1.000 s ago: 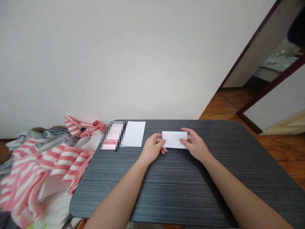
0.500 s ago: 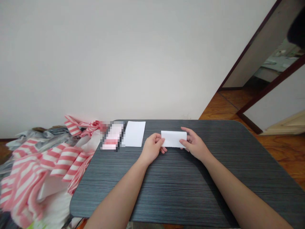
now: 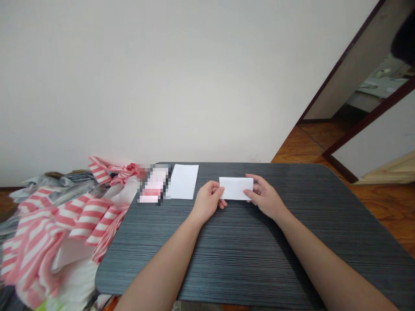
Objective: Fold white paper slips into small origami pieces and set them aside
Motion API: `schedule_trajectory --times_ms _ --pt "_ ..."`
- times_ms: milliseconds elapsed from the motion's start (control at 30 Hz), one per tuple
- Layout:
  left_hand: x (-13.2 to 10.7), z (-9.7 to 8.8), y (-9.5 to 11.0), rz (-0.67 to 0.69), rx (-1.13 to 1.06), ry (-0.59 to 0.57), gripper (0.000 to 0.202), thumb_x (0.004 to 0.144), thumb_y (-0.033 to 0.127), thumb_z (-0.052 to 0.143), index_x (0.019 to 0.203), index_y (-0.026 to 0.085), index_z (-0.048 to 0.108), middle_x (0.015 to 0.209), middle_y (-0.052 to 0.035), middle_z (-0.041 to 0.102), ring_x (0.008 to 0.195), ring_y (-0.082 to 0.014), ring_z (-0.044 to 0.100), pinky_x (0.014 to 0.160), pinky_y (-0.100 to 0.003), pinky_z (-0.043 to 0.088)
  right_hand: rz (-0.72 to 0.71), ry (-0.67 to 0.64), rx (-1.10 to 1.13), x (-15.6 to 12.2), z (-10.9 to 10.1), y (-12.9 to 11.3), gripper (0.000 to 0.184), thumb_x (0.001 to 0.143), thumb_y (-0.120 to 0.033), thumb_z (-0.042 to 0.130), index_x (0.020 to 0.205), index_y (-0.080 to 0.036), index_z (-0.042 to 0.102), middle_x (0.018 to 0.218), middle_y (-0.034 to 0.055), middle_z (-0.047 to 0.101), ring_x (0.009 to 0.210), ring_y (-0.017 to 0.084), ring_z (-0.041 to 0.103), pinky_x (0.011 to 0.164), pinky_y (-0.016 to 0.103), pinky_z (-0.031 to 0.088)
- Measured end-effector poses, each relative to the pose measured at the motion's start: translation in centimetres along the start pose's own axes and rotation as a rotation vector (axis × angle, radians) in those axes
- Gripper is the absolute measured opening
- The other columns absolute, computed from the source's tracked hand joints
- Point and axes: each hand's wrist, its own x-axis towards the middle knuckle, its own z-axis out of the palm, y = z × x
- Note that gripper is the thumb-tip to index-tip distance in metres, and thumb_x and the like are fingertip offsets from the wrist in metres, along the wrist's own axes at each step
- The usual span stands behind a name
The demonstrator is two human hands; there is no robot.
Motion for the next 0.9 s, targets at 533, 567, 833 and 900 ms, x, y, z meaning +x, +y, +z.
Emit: schedule_trajectory --times_ms 533,567,833,900 --pt "-0.15 0.13 0.55 -0.027 -0.014 -0.113 0.03 0.084 0.041 0.045 0.094 0.013 0.05 0.052 -0.0021 0.061 0.042 -0.0115 0.056 0.041 -0.018 0.04 -0.013 0.017 -0.01 0.01 0.18 0.37 0.053 0.078 -0.03 0.059 0.124 -0.019 0.036 0.074 0.0019 0.063 0.051 0.011 0.051 0.045 0.022 0.039" --pt "-0.15 0.11 0.53 -0.027 -0.012 -0.114 0.03 0.085 0.042 0.044 0.092 0.013 0.051 0.053 -0.0026 0.062 0.043 -0.0116 0.057 0.041 -0.018 0.04 -0.013 0.019 -0.011 0.01 0.2 0.34 0.053 0.078 -0.03 0.059 0.124 -0.019 0.036 0.074 0.0018 0.063 0.051 0.011 0.051 0.044 0.022 0.038" --pt "-0.19 0.02 0.37 -0.019 -0.006 -0.127 0.032 0.086 0.043 0.041 0.09 0.013 0.051 0.054 -0.0039 0.062 0.045 -0.0124 0.057 0.041 -0.019 0.041 -0.027 0.013 -0.003 0.07 0.27 0.46 0.055 0.077 -0.03 0.06 0.125 -0.018 0.036 0.074 0.002 0.063 0.054 0.012 0.053 0.046 0.022 0.039" --pt "-0.23 0.03 0.41 -0.017 0.002 -0.123 0.032 0.086 0.043 0.04 0.089 0.013 0.051 0.054 -0.0041 0.062 0.045 -0.0124 0.057 0.041 -0.019 0.04 -0.026 0.009 -0.005 0.09 0.28 0.58 0.056 0.077 -0.03 0.061 0.125 -0.018 0.035 0.073 0.0019 0.063 0.055 0.012 0.054 0.046 0.023 0.04"
